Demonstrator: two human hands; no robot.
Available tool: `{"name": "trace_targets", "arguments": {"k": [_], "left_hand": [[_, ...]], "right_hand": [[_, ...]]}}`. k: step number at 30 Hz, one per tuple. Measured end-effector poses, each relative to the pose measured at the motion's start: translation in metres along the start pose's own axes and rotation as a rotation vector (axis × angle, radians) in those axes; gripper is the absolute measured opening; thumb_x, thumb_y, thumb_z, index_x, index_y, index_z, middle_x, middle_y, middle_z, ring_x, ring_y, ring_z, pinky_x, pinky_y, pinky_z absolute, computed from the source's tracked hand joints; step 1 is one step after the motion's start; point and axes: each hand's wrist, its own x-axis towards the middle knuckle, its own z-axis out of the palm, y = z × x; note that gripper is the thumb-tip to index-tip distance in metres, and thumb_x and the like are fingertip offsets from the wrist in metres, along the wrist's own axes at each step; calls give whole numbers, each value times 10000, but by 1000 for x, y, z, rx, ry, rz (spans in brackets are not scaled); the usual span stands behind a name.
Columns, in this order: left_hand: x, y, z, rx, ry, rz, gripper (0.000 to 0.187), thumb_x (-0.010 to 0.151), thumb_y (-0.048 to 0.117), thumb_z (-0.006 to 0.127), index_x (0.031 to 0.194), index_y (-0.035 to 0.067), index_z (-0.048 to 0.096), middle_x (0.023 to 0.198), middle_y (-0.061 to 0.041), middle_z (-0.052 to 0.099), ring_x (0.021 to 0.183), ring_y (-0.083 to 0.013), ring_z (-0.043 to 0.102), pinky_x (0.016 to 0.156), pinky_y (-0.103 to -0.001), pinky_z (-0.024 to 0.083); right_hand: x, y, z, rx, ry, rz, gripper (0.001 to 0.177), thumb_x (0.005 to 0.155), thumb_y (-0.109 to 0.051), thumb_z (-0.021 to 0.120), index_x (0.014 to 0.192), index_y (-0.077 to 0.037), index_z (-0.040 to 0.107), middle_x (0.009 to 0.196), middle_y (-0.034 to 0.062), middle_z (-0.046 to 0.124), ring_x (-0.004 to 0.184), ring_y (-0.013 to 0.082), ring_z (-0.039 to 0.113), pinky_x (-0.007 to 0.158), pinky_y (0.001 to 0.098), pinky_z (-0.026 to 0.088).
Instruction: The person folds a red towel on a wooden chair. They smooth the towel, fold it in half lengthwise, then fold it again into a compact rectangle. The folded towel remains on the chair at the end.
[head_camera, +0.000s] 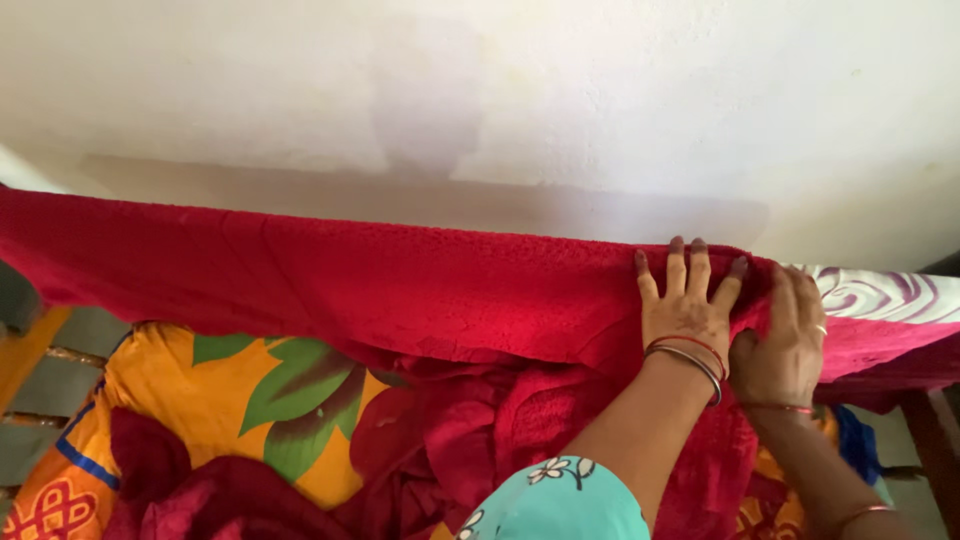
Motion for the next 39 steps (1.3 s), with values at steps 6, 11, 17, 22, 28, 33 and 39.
{"name": "trace_targets", "arguments": {"k": [6, 11, 17, 22, 28, 33, 39], "left_hand": [[-3, 4, 1, 77, -1, -15, 1027, 768, 370, 775, 1612, 341, 189, 1696, -143, 112, 1568, -375, 45, 1194, -679, -42], [-5, 6, -18, 25, -56, -42, 1107, 727, 364, 816, 1628, 321, 176, 1700, -144, 122, 1577, -384, 38, 1203, -693, -38], [5, 12, -39, -161, -218, -103, 1230, 635, 373, 847, 1629, 302, 126, 1691, -145, 105, 1568, -418, -13, 1192, -718, -74], [5, 13, -41, -127, -232, -111, 1223, 627, 313, 837, 1622, 336, 128, 1693, -148, 85, 1563, -429, -26, 1179, -722, -93], [9, 14, -30, -138, -214, -117, 1240, 605, 321, 855, 1616, 335, 137, 1688, -147, 94, 1562, -424, -23, 1180, -711, -92], [14, 4, -21, -353, -5, -134, 1108, 679, 352, 782, 1628, 263, 218, 1657, -84, 306, 1594, -345, 129, 1258, -702, -46], [27, -13, -24, -286, 25, -150, 1244, 603, 424, 865, 1600, 250, 142, 1651, -122, 205, 1553, -330, 116, 1232, -618, -5]], "right_hand": [[-4, -5, 9, 52, 5, 311, 723, 864, -54, 710, 1567, -144, 569, 1405, 270, 519, 1142, 407, 623, 905, 473, 553], [3, 21, 10, 163, -18, 382, 634, 890, -187, 765, 1494, -137, 579, 1176, 136, 720, 921, 297, 724, 835, 431, 563], [2, 61, 19, 72, -114, 671, 426, 832, -332, 815, 1234, -197, 774, 1046, 138, 770, 956, 318, 732, 893, 444, 557], [8, 66, 33, -17, -254, 581, 527, 817, -488, 783, 1245, -181, 782, 981, 182, 769, 941, 371, 717, 877, 473, 548], [34, 79, 26, -181, -349, 454, 422, 883, -537, 708, 1126, -218, 840, 928, 129, 782, 846, 342, 741, 784, 465, 582], [89, 125, -5, 2, -228, 391, 384, 1053, -402, 620, 1059, -54, 783, 827, 140, 760, 695, 305, 715, 706, 478, 576], [140, 122, 7, 33, -12, 276, 241, 1041, -101, 592, 1143, 58, 741, 1052, 234, 747, 908, 349, 719, 832, 473, 570]]}}
